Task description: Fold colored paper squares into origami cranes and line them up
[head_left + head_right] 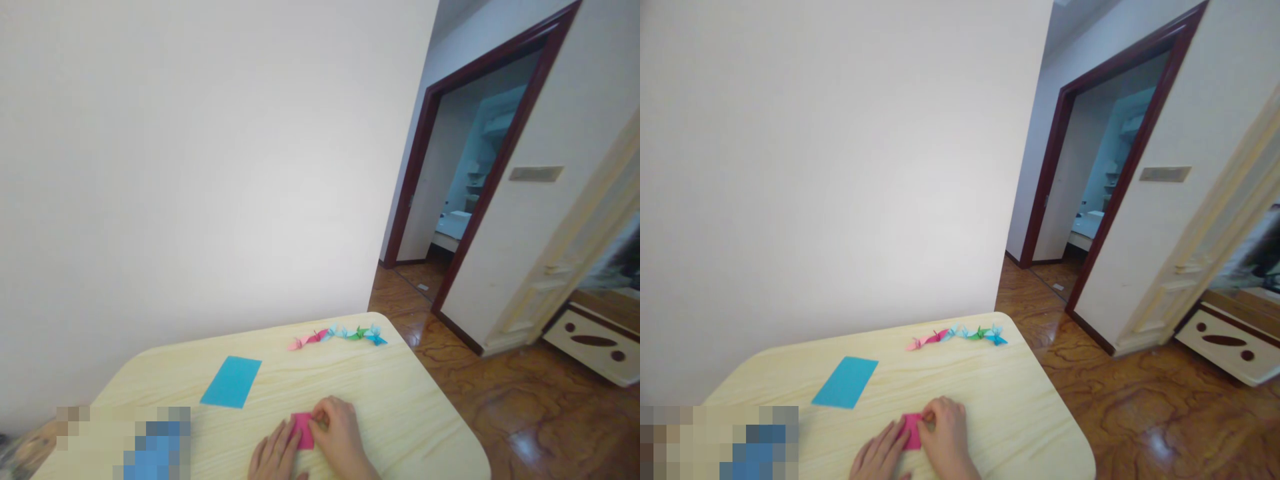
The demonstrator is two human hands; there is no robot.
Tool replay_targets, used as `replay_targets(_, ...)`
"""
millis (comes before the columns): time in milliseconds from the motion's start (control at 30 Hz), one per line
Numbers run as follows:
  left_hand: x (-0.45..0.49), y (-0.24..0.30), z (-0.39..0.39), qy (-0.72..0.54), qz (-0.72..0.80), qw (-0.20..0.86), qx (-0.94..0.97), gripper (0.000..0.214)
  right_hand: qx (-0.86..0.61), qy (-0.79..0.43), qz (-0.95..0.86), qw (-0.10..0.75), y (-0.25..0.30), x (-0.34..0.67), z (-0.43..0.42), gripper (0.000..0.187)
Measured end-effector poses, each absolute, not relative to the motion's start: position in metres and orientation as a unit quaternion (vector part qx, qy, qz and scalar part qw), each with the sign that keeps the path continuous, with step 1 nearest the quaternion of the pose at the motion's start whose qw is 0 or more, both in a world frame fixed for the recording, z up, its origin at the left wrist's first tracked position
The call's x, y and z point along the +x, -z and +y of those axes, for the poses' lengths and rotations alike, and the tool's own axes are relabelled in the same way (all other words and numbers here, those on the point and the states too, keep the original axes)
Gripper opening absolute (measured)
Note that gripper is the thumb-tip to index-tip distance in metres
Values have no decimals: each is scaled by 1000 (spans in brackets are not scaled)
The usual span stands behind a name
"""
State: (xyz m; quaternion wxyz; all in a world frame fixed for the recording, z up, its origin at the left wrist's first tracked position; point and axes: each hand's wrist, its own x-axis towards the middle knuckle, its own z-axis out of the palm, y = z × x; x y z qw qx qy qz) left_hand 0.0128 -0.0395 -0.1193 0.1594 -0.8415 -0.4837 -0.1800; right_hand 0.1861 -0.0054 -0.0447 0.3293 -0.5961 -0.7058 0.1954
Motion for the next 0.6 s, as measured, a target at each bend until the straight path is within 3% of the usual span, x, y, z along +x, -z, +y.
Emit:
replay_targets(367,17,77,-47,145,-545,-27,-826,51,-516,-193,-794,257,41,194,-7,11)
replay_targets(600,5,59,-45,125,-496,-54,-858,59,-481,-179,-826,232,36,197,-10,10)
